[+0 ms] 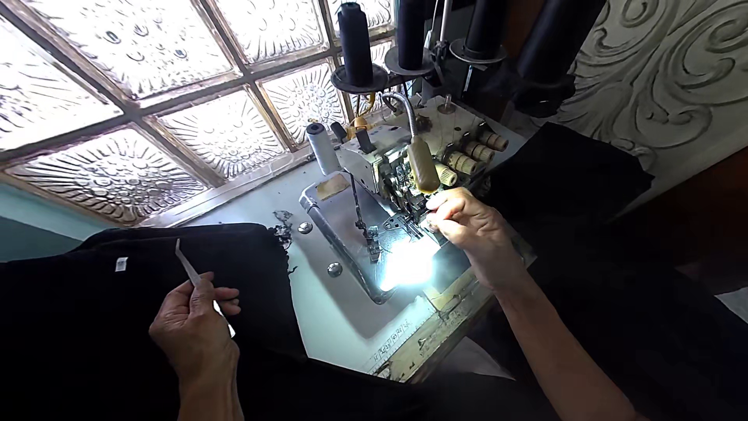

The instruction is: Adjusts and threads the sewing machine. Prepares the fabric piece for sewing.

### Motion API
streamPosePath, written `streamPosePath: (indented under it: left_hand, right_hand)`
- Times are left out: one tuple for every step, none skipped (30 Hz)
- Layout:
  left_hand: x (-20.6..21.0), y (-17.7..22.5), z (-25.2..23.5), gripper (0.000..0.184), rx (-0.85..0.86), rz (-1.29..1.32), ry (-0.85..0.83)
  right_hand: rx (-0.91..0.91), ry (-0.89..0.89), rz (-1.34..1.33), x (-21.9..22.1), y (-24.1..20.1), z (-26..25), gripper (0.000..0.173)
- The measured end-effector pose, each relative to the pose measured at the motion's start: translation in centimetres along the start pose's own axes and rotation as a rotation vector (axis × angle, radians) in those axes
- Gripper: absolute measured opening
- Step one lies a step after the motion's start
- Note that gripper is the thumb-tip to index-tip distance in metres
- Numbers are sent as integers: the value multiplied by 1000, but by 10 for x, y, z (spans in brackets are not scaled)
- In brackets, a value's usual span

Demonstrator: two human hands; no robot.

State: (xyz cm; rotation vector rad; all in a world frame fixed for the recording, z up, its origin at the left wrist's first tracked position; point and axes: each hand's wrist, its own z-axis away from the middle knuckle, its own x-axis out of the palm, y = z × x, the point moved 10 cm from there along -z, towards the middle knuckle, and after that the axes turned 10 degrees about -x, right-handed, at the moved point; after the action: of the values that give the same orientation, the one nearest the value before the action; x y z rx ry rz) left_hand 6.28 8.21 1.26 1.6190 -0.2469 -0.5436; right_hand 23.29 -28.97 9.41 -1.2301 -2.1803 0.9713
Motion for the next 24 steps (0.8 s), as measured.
streamPosePath:
  left_hand:
    - [0,0,0,23,0,-1,1]
    - [0,0,0,23,-2,-2,-1]
    - [1,0,0,23,-5,2,-2]
    - [1,0,0,23,-8,5,-2]
    - [1,0,1,23,-9,10,-1]
    - [1,0,0,23,-12,12,0]
    - [1,-1,0,23,-15,12,0]
    - [1,0,1,23,-16,9,2]
    - [1,0,1,23,-18,2,3]
    - [1,0,1,25,-20,-12,1]
    - [1,1,2,25,-21,-23,1]
    - [1,1,2,26,-23,-28,2]
    - [2,1,2,26,-21,-27,2]
    - [2,1,2,25,-20,-22,1]
    - [2,1,2,25,-23,-15,4]
    - [2,1,3,25,-27,-13,6]
    - [2,2,3,25,-32,-12,11]
    - [2,1,3,24,-38,-11,13]
    - [2,1,3,24,-37,-9,13]
    - [1,1,2,24,-34,-9,15]
    - [1,0,1,23,-31,-9,14]
    - [1,-1,0,23,-26,-10,12]
    - [1,-1,0,23,-24,-12,9]
    - [1,-1,0,24,-21,-15,6]
  right_hand:
    - [-46,-53,92,7,-8,-4,7]
    - [-83,-121,161,16,-15,-6,7]
    - [-121,-191,201,25,-21,-8,8]
    - [-150,-253,221,34,-25,-8,9]
    - [-166,-290,235,41,-27,-8,12]
    - [-166,-299,248,43,-27,-8,14]
    - [-147,-286,253,42,-25,-7,14]
    - [-117,-253,251,37,-23,-6,13]
    - [-95,-208,245,30,-22,-6,12]
    - [-82,-157,243,21,-21,-5,10]
    - [-80,-109,244,12,-22,-4,10]
    - [-81,-63,252,3,-23,-3,10]
    - [-84,-25,268,-5,-24,-2,11]
    - [-75,0,290,-12,-22,-2,11]
    - [-57,13,319,-18,-20,0,10]
    - [-28,23,352,-22,-15,2,10]
    - [10,27,384,-27,-9,5,10]
    - [54,27,409,-31,-1,9,10]
    - [105,25,422,-34,8,14,9]
    - [162,19,408,-36,17,20,9]
    - [220,11,374,-37,25,27,8]
    - [264,1,334,-36,32,33,8]
    - [295,-10,294,-35,38,40,9]
    - [327,-17,271,-34,42,47,10]
